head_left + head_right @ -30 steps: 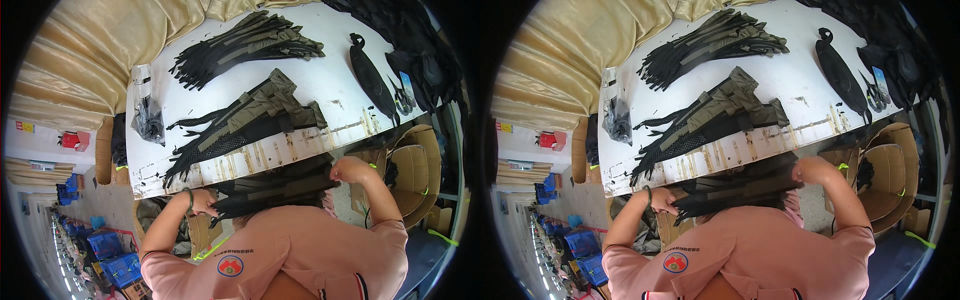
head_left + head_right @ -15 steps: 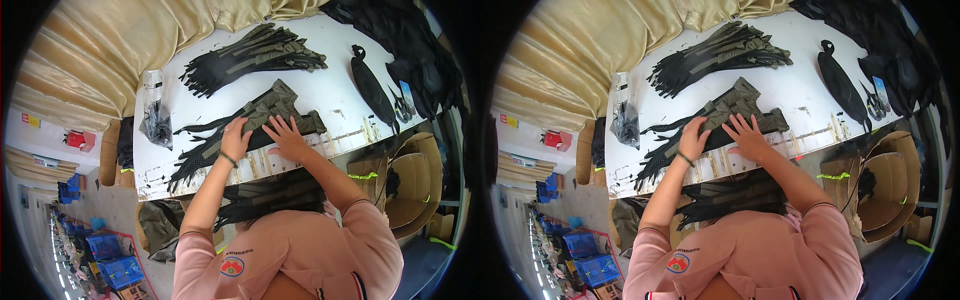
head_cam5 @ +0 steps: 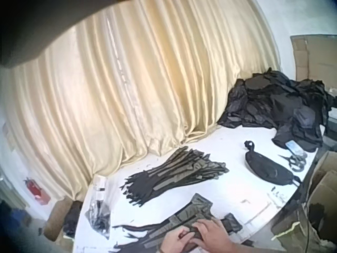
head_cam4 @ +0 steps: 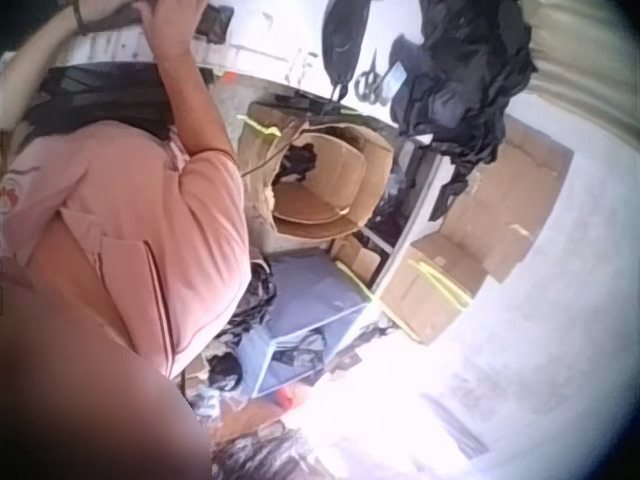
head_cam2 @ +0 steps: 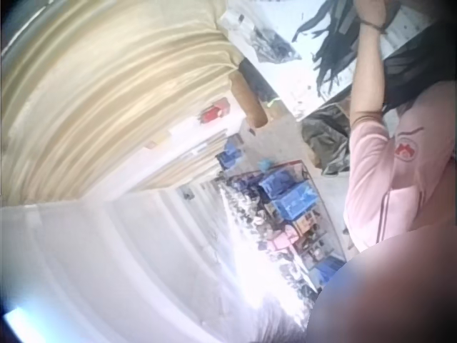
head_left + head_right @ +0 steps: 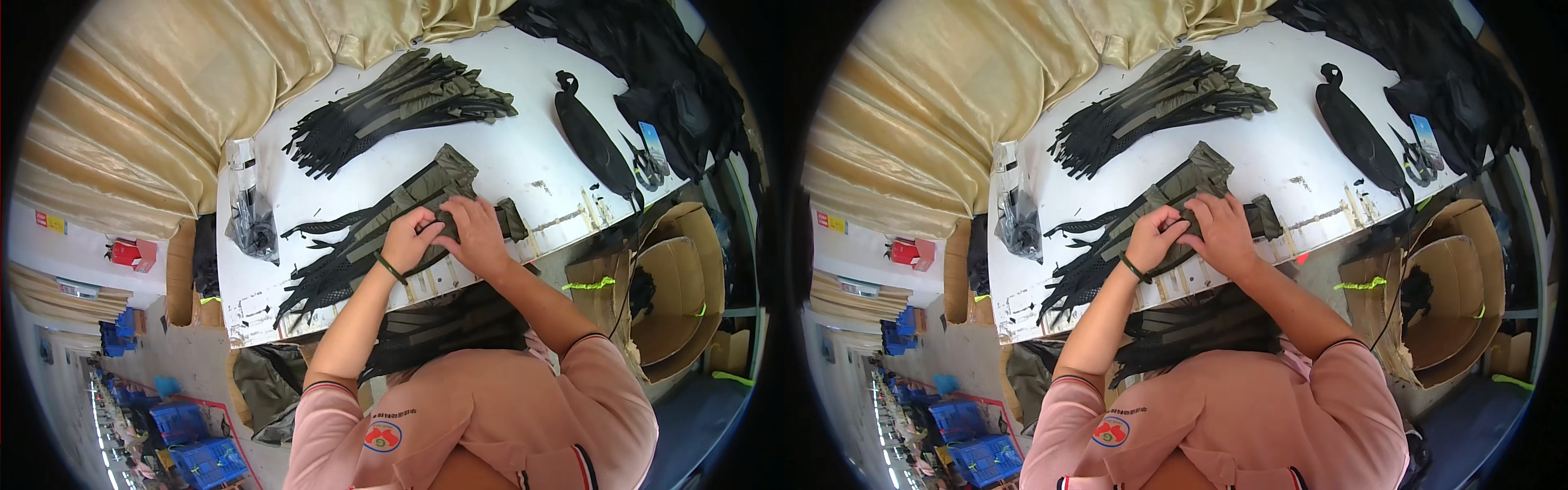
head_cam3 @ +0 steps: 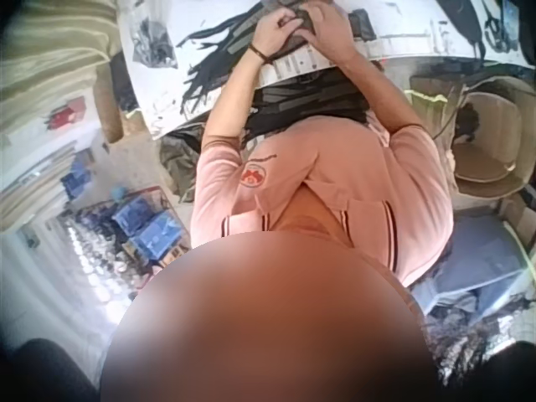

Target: Manually inspect and sort fabric straps on a workbench.

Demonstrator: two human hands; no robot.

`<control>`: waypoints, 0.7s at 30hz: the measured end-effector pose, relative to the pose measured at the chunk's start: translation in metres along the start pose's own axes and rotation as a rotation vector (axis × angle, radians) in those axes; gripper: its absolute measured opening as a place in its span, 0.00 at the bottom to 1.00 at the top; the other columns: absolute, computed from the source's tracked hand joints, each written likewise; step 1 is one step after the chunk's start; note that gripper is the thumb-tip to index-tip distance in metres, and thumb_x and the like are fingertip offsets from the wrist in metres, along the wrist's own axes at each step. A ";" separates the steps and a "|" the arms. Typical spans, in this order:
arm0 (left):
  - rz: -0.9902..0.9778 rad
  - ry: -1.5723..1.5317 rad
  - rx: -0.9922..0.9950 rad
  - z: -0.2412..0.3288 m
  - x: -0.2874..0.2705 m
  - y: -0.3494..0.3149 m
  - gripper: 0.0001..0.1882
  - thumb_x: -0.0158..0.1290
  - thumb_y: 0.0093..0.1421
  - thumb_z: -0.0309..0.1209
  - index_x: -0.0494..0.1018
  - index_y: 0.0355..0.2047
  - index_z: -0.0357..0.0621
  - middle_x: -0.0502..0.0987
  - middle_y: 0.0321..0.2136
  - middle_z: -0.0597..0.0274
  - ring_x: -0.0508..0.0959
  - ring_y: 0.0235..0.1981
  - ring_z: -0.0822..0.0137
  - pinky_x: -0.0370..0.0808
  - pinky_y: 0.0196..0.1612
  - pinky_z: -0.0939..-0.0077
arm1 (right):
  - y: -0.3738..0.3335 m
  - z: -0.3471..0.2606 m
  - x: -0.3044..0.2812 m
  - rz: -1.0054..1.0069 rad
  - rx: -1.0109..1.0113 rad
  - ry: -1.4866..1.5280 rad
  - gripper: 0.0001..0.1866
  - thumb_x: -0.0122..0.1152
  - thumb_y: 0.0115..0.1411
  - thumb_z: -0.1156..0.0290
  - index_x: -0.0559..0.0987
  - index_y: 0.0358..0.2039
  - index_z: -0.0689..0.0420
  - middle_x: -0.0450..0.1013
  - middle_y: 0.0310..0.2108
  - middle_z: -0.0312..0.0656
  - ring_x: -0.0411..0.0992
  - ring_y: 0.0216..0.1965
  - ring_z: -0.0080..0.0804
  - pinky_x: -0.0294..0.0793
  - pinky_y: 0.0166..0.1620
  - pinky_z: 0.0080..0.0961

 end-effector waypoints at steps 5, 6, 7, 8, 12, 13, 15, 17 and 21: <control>-0.032 -0.222 -0.098 0.001 0.005 -0.017 0.06 0.59 0.55 0.24 0.71 0.28 0.40 0.72 0.21 0.72 0.68 0.23 0.81 0.67 0.27 0.85 | -0.013 0.017 0.020 -0.079 0.055 0.130 0.17 0.62 0.53 0.70 0.71 0.43 0.56 0.73 0.35 0.46 0.73 0.33 0.45 0.73 0.37 0.36; -0.060 -0.244 -0.144 -0.002 0.007 -0.021 0.07 0.60 0.54 0.24 0.71 0.28 0.41 0.72 0.20 0.73 0.67 0.23 0.82 0.66 0.27 0.87 | -0.014 0.013 0.017 -0.048 0.017 0.158 0.14 0.61 0.54 0.71 0.72 0.41 0.56 0.73 0.33 0.46 0.73 0.32 0.46 0.73 0.35 0.36; -0.054 -0.201 -0.148 -0.006 0.008 -0.025 0.09 0.62 0.53 0.24 0.71 0.27 0.41 0.71 0.20 0.73 0.66 0.22 0.83 0.66 0.27 0.87 | -0.015 0.009 0.014 -0.017 -0.020 0.184 0.11 0.59 0.55 0.72 0.73 0.39 0.56 0.73 0.31 0.46 0.73 0.30 0.46 0.73 0.32 0.36; -0.053 -0.202 -0.151 -0.007 0.009 -0.028 0.09 0.62 0.53 0.24 0.71 0.27 0.41 0.71 0.20 0.73 0.66 0.22 0.83 0.66 0.27 0.87 | -0.016 0.010 0.014 -0.019 -0.019 0.186 0.11 0.59 0.55 0.72 0.73 0.39 0.56 0.73 0.31 0.46 0.73 0.30 0.46 0.73 0.32 0.36; -0.070 -0.164 -0.116 -0.002 0.014 -0.036 0.08 0.62 0.53 0.23 0.71 0.27 0.40 0.71 0.20 0.73 0.67 0.23 0.83 0.66 0.27 0.87 | -0.010 0.008 0.015 -0.183 -0.010 0.268 0.05 0.59 0.55 0.72 0.74 0.31 0.56 0.72 0.27 0.43 0.73 0.30 0.44 0.73 0.32 0.37; -0.066 -0.137 -0.086 0.004 0.015 -0.038 0.08 0.62 0.53 0.22 0.72 0.27 0.39 0.72 0.21 0.72 0.68 0.23 0.82 0.67 0.27 0.87 | -0.008 0.008 0.016 -0.250 0.008 0.280 0.05 0.60 0.54 0.71 0.74 0.28 0.56 0.72 0.26 0.42 0.73 0.29 0.44 0.73 0.31 0.37; -0.037 -0.041 0.030 0.024 0.015 -0.045 0.08 0.62 0.52 0.22 0.72 0.27 0.39 0.72 0.22 0.69 0.69 0.23 0.78 0.68 0.28 0.84 | 0.000 0.000 0.000 -0.199 -0.018 0.230 0.05 0.60 0.54 0.70 0.74 0.26 0.56 0.72 0.25 0.42 0.71 0.27 0.44 0.72 0.30 0.35; -0.001 0.117 0.240 0.064 0.018 -0.056 0.07 0.61 0.49 0.21 0.73 0.26 0.37 0.72 0.24 0.59 0.73 0.25 0.67 0.69 0.29 0.78 | 0.000 0.001 -0.006 -0.146 -0.036 0.178 0.06 0.60 0.53 0.69 0.73 0.24 0.56 0.72 0.23 0.42 0.70 0.24 0.44 0.71 0.29 0.33; 0.047 0.078 0.320 0.082 0.020 -0.072 0.09 0.60 0.50 0.22 0.70 0.27 0.37 0.71 0.25 0.57 0.73 0.25 0.61 0.70 0.29 0.73 | -0.028 0.056 0.022 -0.214 0.515 0.645 0.06 0.59 0.53 0.72 0.73 0.22 0.58 0.68 0.19 0.35 0.65 0.22 0.28 0.66 0.28 0.24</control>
Point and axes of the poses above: each hand's wrist, its own y-axis towards the middle knuckle, its own x-axis out of the palm, z = x × y, the point moved 10 cm from there along y, towards the middle knuckle
